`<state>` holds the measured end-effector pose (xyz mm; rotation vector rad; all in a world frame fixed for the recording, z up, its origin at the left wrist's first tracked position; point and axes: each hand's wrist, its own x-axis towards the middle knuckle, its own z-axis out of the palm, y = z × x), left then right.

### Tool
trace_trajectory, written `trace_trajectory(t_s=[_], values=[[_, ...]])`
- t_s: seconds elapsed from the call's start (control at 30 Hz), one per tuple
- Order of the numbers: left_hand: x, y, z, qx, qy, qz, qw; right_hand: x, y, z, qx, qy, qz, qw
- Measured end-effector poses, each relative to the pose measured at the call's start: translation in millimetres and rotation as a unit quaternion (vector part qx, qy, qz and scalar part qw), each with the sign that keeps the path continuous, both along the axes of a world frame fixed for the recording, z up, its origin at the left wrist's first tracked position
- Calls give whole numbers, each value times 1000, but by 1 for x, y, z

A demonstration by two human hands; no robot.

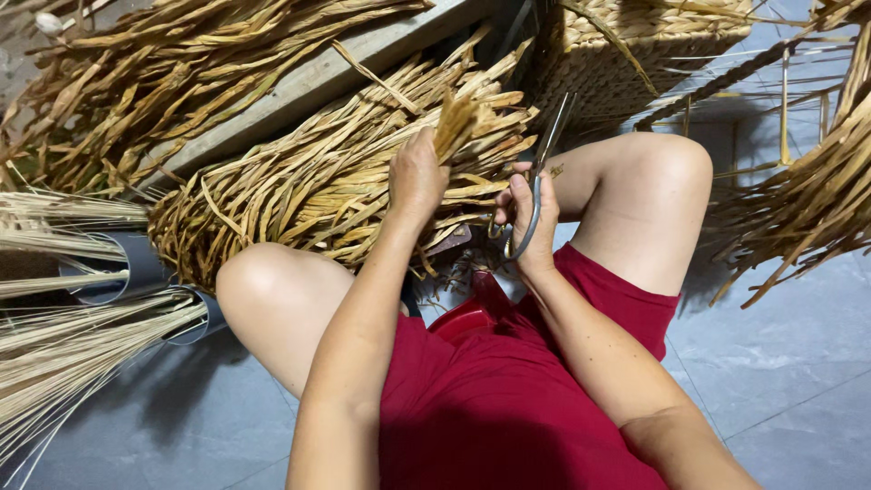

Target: The person sits on the floor holding bundles of dried palm leaves and cuts the leaf ends with scissors, working through the bundle one section at a time and setting trimmed pieces aside.

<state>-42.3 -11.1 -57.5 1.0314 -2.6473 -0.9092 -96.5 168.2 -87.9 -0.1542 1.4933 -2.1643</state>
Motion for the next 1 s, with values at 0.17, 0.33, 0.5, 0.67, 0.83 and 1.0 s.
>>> trace_trajectory(t_s=[0.17, 0.33, 0.5, 0.67, 0.83, 1.0], values=[[12, -11, 12, 120, 73, 26, 990, 6, -1, -2, 11, 5, 34, 999], [14, 4, 5, -4, 12, -71, 997, 11, -4, -4, 30, -10, 56, 998], [21, 11, 6, -51, 25, -105, 993, 1, 2, -1, 34, 6, 33, 999], [25, 16, 2, -58, 42, -133, 988, -7, 0, 4, 23, 0, -1, 1000], [19, 31, -12, -203, 52, -135, 968, -10, 2, 4, 16, -1, -4, 1000], [20, 31, -18, -223, 53, -141, 963, -16, 3, 2, 5, 5, -12, 1000]])
